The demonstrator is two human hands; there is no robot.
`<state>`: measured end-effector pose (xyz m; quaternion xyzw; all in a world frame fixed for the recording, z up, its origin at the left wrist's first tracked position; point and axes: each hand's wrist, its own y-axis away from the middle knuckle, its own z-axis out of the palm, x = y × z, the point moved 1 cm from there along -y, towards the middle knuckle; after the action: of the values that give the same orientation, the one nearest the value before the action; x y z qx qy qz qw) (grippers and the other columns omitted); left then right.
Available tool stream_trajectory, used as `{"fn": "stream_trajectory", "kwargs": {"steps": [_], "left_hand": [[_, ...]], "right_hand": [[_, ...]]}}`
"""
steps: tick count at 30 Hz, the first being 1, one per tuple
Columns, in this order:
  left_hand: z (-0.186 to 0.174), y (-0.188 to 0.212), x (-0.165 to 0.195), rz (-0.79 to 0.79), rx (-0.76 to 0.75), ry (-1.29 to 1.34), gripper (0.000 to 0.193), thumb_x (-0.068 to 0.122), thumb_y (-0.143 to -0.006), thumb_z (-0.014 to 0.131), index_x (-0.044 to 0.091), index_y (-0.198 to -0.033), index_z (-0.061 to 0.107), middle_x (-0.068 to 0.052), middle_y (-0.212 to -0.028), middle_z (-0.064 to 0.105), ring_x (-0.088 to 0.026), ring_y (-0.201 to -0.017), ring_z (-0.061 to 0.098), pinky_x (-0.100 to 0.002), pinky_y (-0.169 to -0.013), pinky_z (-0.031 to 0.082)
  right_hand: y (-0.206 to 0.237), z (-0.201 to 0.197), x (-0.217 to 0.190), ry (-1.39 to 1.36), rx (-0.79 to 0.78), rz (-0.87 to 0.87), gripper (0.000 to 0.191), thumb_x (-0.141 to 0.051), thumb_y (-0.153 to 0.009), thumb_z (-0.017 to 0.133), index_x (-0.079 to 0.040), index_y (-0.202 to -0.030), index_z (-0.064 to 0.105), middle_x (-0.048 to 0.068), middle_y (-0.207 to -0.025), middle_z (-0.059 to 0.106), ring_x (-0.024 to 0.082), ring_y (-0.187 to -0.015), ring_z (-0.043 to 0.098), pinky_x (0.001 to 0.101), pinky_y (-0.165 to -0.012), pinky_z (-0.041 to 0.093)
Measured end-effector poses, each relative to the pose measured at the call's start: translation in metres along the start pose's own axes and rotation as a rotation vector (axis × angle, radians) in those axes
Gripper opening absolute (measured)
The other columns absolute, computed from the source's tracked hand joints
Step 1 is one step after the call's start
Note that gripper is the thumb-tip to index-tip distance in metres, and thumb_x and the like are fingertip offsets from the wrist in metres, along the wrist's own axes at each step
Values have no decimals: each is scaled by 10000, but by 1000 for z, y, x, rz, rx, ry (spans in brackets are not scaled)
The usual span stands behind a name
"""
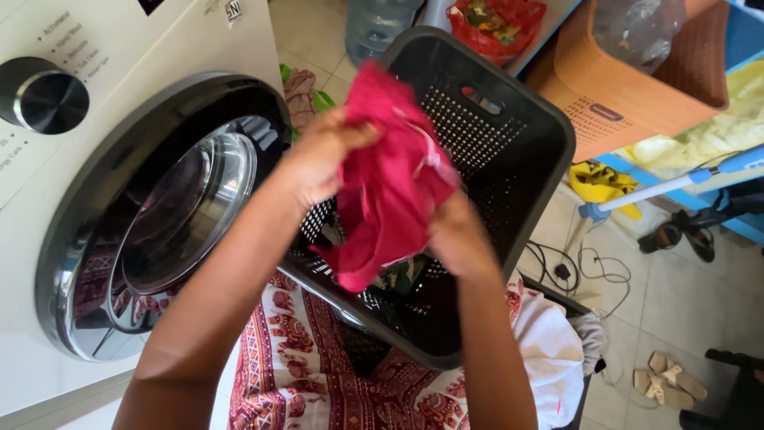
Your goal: The person sits beside a washing machine and folds clothes one at a time from a black laundry basket, smoothing and turning each garment over before setting it aside. Folded items accumulate on a pile next to the basket as the person works through the laundry.
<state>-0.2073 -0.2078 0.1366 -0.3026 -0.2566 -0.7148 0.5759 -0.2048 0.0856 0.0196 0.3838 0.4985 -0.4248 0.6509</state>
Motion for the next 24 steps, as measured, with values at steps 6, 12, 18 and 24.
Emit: {"fn": "stream_trajectory", "kwargs": {"steps": [6,12,18,24], "left_hand": [[-36,1,7,186,213,-123,190,47,-984,603,-6,-1163,641,-92,-1057,725,-211,-939,708,-369,-861,585],[38,3,-26,-68,10,97,334,142,-924,749,-9,-1181,598,-101,-1110,719,-232,-1027,692,-395,-930,547],[80,33,0,268,-116,-1118,714,330,-861,826,59,-1432,494,-129,-1342,624,-226,-1222,646,-324,-981,551],[74,42,-6,1014,49,-1527,829,356,-663,890,-6,-1334,564,-171,-1207,691,-355,-1138,651,-468,-987,461]], "right_hand": [[45,-16,-136,50,373,-679,184,166,-1023,618,-4,-1071,567,108,-1079,679,150,-892,609,265,-808,521],[39,81,-104,767,104,-737,849,-127,-660,888,-4,-1366,433,176,-1457,358,297,-1257,500,411,-1008,505],[4,79,-88,216,314,-467,241,-87,-1027,707,-12,-1231,603,73,-1160,647,160,-1109,619,321,-1049,514],[20,64,-143,249,11,-338,297,11,-924,730,-20,-1208,647,31,-1111,672,112,-1036,632,280,-962,511]]}}
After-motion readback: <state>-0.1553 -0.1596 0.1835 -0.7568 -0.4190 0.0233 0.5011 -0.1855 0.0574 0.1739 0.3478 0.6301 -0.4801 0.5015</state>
